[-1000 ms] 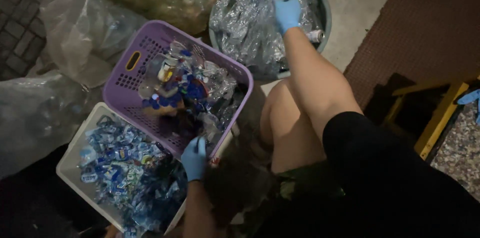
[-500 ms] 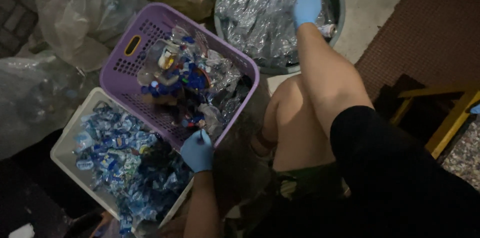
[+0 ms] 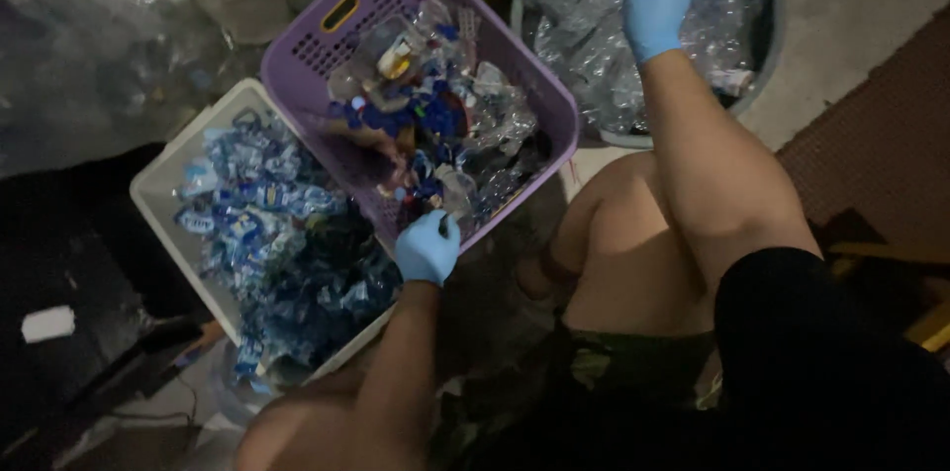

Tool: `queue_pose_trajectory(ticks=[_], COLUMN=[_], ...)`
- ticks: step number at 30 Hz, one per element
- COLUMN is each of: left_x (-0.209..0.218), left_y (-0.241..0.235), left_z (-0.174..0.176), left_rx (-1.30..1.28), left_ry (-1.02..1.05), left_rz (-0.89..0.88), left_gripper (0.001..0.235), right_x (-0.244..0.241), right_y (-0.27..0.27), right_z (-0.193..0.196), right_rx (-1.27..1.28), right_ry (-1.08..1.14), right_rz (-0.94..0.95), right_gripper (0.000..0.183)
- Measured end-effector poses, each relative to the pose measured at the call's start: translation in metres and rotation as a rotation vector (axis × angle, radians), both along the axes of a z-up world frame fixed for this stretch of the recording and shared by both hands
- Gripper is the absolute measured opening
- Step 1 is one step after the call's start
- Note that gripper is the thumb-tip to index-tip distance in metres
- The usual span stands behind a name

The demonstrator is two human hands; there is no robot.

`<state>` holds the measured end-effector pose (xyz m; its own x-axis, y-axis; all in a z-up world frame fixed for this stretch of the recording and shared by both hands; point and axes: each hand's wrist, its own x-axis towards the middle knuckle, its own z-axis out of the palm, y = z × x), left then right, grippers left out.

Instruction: The person sits on the floor and removes labels from plastic bottles using scissors. They pick up bottles from a white bin, cut the labels, and place the bottles into a purple basket. The person also handles a small yellow bottle and removes its label.

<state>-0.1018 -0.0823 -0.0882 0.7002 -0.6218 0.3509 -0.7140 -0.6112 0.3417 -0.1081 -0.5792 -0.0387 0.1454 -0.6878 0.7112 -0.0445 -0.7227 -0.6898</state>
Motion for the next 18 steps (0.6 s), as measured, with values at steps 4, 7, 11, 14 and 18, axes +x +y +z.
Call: queue_pose_trajectory(ticks=[4, 7, 11, 14, 18], left_x=[-0.003, -0.002, -0.005, -0.006, -0.005], left_y=[-0.001, -0.003, -0.005, -0.009, -0.008], left_z=[-0.006, -0.022, -0.018, -0.011, -0.015], left_rx=[0.058, 0.189, 0.356, 0.427, 0.546], left_ry=[-0.046, 0.072, 0.156, 0.277, 0.429], left_rz=[0.063, 0.111, 0.15, 0.165, 0.121], left_gripper=[0.021, 0.03, 0.035, 0.037, 0.039], right_x=[0.018, 0.036, 0.055, 0.067, 0.068], right_y=[0.064, 0.085, 0.113, 0.128, 0.159], right_z=[0.03, 0.021, 0.01, -0.03, -0.047], right_rx=[0.107, 0.092, 0.103, -0.183, -0.134], right_ry=[0.314, 0.563, 0.848, 0.893, 1.133], right_rz=[0.467, 0.675, 0.861, 0.908, 0.971], right_gripper=[0.024, 0.024, 0.032, 0.027, 0.03])
